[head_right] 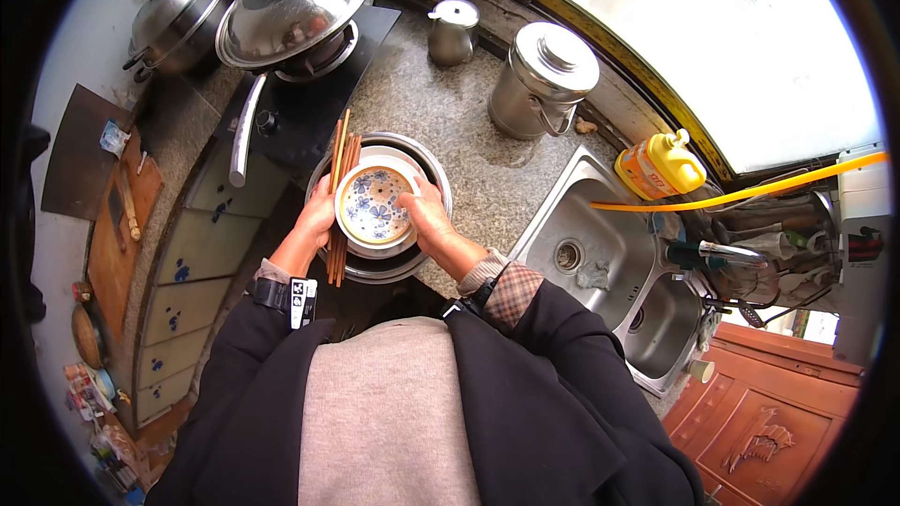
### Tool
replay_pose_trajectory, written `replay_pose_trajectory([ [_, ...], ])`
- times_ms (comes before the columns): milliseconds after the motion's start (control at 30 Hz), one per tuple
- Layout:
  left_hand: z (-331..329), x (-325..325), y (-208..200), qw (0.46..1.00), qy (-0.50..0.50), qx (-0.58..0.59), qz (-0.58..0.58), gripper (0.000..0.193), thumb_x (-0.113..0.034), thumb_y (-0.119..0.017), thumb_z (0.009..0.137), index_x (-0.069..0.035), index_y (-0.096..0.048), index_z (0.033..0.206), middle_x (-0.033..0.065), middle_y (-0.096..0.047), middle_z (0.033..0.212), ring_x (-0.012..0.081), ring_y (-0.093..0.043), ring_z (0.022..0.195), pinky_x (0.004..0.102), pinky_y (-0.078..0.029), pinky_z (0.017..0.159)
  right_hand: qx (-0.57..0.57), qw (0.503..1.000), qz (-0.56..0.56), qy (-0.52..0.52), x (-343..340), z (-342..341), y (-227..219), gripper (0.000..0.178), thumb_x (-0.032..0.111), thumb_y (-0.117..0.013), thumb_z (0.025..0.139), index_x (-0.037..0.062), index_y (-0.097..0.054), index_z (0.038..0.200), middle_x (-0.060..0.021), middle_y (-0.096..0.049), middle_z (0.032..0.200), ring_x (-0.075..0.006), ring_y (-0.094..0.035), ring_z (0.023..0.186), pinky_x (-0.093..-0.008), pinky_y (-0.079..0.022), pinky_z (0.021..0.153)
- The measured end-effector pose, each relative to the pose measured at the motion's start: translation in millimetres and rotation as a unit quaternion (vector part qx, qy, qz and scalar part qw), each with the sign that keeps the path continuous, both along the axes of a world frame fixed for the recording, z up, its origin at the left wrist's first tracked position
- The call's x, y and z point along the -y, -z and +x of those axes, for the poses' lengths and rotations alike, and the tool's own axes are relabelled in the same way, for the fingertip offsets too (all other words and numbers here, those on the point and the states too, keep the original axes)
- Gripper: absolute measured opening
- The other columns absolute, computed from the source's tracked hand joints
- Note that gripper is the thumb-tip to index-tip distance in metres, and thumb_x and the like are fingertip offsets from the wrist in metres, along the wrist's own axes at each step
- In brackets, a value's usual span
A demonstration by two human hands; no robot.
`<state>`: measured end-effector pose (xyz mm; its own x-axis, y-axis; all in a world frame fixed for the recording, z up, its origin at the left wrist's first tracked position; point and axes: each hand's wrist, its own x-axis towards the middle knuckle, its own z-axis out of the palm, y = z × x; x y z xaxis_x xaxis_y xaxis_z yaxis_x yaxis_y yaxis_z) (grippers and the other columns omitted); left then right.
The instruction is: The person washes a wok, a pot lid, and a metal bowl in a double-basin sink using a sponge and running water. After rinsing each item, the person places them on the countertop or stove. The person then moves to the counter, handles a bamboo steamer and bowls of food, and returns to the sink to rinse a cloth.
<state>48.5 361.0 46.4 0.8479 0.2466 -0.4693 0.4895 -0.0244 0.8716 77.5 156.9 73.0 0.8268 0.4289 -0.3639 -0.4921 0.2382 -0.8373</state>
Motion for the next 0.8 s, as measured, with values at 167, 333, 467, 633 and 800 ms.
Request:
replay_pose_trajectory([
  [167, 9, -6, 29, 0.998, -0.005, -0.051, 0.036, 0.034, -0.017, -0.044, 0.093, -0.005, -0.041, 0.125, 0.0134, -0.053, 0.114, 0.0183, -0.055, 0.098, 0.032, -0.046, 0.082, -0.044, 0.997, -0.041, 0.052, -4, 1, 29, 0.066, 0.006, -0.054, 0.071, -0.0081, -0.033, 0.132, -0.0203, -0.044, 0.126, -0.0252, -0.046, 0.114, -0.0318, -0.038, 0.094],
  [333, 8, -3, 10, 0.985, 0.054, -0.083, 0.142, 0.034, -0.019, -0.041, 0.09, 0.0, -0.045, 0.119, 0.0217, -0.045, 0.121, 0.0317, -0.048, 0.109, 0.0402, -0.04, 0.091, -0.034, 0.983, -0.172, 0.049, -5, -1, 22, 0.057, 0.009, -0.053, 0.076, -0.0048, -0.037, 0.129, -0.0174, -0.051, 0.118, -0.0244, -0.049, 0.109, -0.0326, -0.04, 0.092],
  [467, 19, -4, -3, 0.925, 0.202, -0.065, 0.314, 0.033, -0.016, -0.043, 0.086, 0.005, -0.05, 0.111, 0.0262, -0.046, 0.12, 0.0393, -0.045, 0.113, 0.0423, -0.038, 0.094, -0.036, 0.971, -0.237, 0.024, -4, 2, 6, 0.053, 0.008, -0.053, 0.078, -0.0034, -0.038, 0.128, -0.0158, -0.052, 0.116, -0.0244, -0.049, 0.109, -0.0327, -0.04, 0.091],
  [633, 23, -8, 0, 0.947, 0.207, -0.034, 0.242, 0.033, -0.013, -0.046, 0.083, 0.006, -0.051, 0.109, 0.0262, -0.047, 0.119, 0.039, -0.041, 0.117, 0.0405, -0.034, 0.098, 0.048, 0.962, -0.265, -0.029, -1, 9, -1, 0.059, 0.004, -0.055, 0.076, -0.0033, -0.034, 0.131, -0.0195, -0.046, 0.126, -0.0269, -0.045, 0.117, -0.0325, -0.037, 0.096],
  [800, -1, -3, -8, 0.941, 0.159, 0.044, 0.294, 0.051, -0.01, -0.05, 0.083, 0.004, -0.037, 0.13, 0.0227, -0.037, 0.134, 0.0354, -0.035, 0.125, 0.036, -0.028, 0.106, 0.282, 0.891, -0.354, -0.021, 9, -1, -2, 0.058, 0.005, -0.057, 0.076, -0.0006, -0.037, 0.13, -0.022, -0.045, 0.127, -0.0338, -0.043, 0.12, -0.0361, -0.034, 0.102],
])
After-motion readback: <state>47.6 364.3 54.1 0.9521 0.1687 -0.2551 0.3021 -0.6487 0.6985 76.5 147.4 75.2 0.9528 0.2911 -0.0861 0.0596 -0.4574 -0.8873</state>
